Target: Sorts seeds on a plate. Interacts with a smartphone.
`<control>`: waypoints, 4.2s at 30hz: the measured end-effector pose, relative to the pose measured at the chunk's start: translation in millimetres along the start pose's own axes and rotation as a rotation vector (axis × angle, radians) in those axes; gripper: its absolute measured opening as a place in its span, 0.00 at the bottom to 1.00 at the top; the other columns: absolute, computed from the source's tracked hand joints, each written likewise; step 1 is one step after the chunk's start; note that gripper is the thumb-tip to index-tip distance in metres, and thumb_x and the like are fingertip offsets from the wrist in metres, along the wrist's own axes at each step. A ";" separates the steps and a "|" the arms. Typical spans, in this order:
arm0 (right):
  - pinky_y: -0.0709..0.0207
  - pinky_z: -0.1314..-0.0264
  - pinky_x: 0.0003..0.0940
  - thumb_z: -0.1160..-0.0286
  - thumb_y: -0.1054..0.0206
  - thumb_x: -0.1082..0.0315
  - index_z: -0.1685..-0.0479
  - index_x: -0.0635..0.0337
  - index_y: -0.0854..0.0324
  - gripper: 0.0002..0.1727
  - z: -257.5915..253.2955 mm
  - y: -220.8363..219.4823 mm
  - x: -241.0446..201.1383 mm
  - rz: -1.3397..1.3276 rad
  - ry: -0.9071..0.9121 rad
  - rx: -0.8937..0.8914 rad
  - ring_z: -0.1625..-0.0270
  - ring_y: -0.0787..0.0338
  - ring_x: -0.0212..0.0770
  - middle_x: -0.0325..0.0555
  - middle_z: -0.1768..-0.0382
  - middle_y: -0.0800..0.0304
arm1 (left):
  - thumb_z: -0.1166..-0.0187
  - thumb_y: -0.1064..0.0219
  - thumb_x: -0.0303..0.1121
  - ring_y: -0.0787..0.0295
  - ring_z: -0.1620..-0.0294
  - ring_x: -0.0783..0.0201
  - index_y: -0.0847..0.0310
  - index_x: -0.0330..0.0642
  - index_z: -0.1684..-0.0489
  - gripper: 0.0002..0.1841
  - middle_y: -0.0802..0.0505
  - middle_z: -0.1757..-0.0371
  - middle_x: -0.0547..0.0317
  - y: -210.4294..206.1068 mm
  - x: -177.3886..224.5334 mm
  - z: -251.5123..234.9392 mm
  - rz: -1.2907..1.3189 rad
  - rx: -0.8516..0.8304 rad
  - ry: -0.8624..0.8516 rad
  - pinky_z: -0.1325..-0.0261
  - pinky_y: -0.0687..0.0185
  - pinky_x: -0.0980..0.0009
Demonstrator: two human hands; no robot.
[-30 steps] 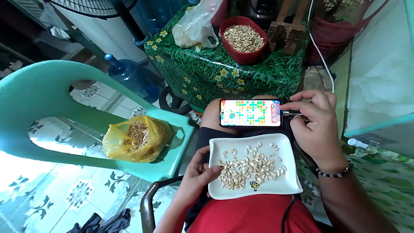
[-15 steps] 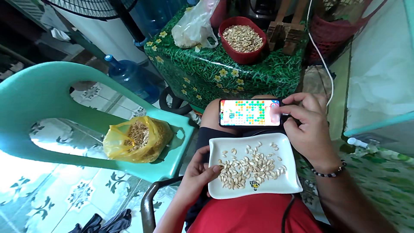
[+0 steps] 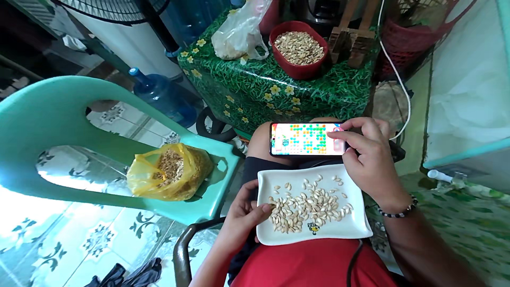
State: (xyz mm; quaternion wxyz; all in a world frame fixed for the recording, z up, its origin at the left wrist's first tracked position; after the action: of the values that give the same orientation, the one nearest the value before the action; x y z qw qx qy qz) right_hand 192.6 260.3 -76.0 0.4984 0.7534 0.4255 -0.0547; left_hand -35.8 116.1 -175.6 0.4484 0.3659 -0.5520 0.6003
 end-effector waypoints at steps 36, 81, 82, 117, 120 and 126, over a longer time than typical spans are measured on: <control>0.35 0.32 0.64 0.34 0.43 0.77 0.43 0.42 0.06 0.27 -3.4 -12.6 -3.8 0.058 0.031 -0.057 0.25 0.31 0.63 0.51 0.33 0.20 | 0.21 0.29 0.31 0.04 0.65 0.65 0.39 0.45 0.21 0.30 0.05 0.57 0.54 0.9 -1.1 0.9 0.003 0.003 -0.010 0.66 0.08 0.72; 0.36 0.28 0.61 0.34 0.46 0.79 0.48 0.46 0.05 0.26 -2.9 -7.9 -6.0 0.001 0.004 -0.030 0.25 0.31 0.61 0.50 0.34 0.19 | 0.22 0.29 0.30 0.04 0.66 0.65 0.38 0.45 0.22 0.29 0.05 0.59 0.54 0.4 -0.1 0.2 0.021 0.002 -0.007 0.66 0.08 0.72; 0.36 0.28 0.61 0.34 0.46 0.79 0.49 0.45 0.05 0.26 -2.7 -8.5 -6.4 0.002 0.006 -0.034 0.24 0.31 0.61 0.50 0.34 0.19 | 0.21 0.29 0.30 0.04 0.66 0.65 0.38 0.45 0.22 0.29 0.05 0.59 0.54 0.5 -0.4 0.2 0.021 0.001 -0.005 0.67 0.08 0.73; 0.37 0.25 0.59 0.32 0.46 0.78 0.55 0.49 0.05 0.23 0.9 5.1 3.0 0.004 -0.021 0.005 0.24 0.31 0.60 0.50 0.34 0.17 | 0.21 0.29 0.31 0.04 0.65 0.66 0.38 0.46 0.22 0.29 0.05 0.58 0.54 -0.1 -0.9 0.9 0.021 -0.011 -0.019 0.66 0.08 0.73; 0.37 0.25 0.59 0.34 0.46 0.78 0.56 0.47 0.04 0.24 1.7 5.0 2.7 -0.011 -0.011 0.007 0.24 0.31 0.61 0.50 0.35 0.17 | 0.21 0.29 0.31 0.04 0.66 0.66 0.38 0.47 0.22 0.30 0.05 0.58 0.55 -0.1 -0.6 0.6 0.019 -0.010 -0.023 0.66 0.08 0.73; 0.37 0.25 0.61 0.34 0.44 0.79 0.57 0.47 0.03 0.23 3.3 1.8 -1.0 -0.023 0.009 -0.005 0.24 0.31 0.62 0.51 0.36 0.16 | 0.21 0.29 0.31 0.05 0.68 0.67 0.38 0.47 0.22 0.30 0.05 0.60 0.55 0.6 -1.6 1.5 0.020 -0.009 -0.017 0.69 0.09 0.74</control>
State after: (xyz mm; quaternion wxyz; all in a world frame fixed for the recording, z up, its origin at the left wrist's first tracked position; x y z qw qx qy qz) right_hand 194.4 256.9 -75.9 0.4978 0.7475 0.4363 -0.0560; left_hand -36.0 114.4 -177.0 0.4393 0.3634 -0.5621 0.5992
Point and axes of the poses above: each hand's wrist, its own z-axis away from the middle knuckle, its own y-axis out of the back of the hand, x = y × z, the point moved 9 cm from there along -z, towards the middle knuckle
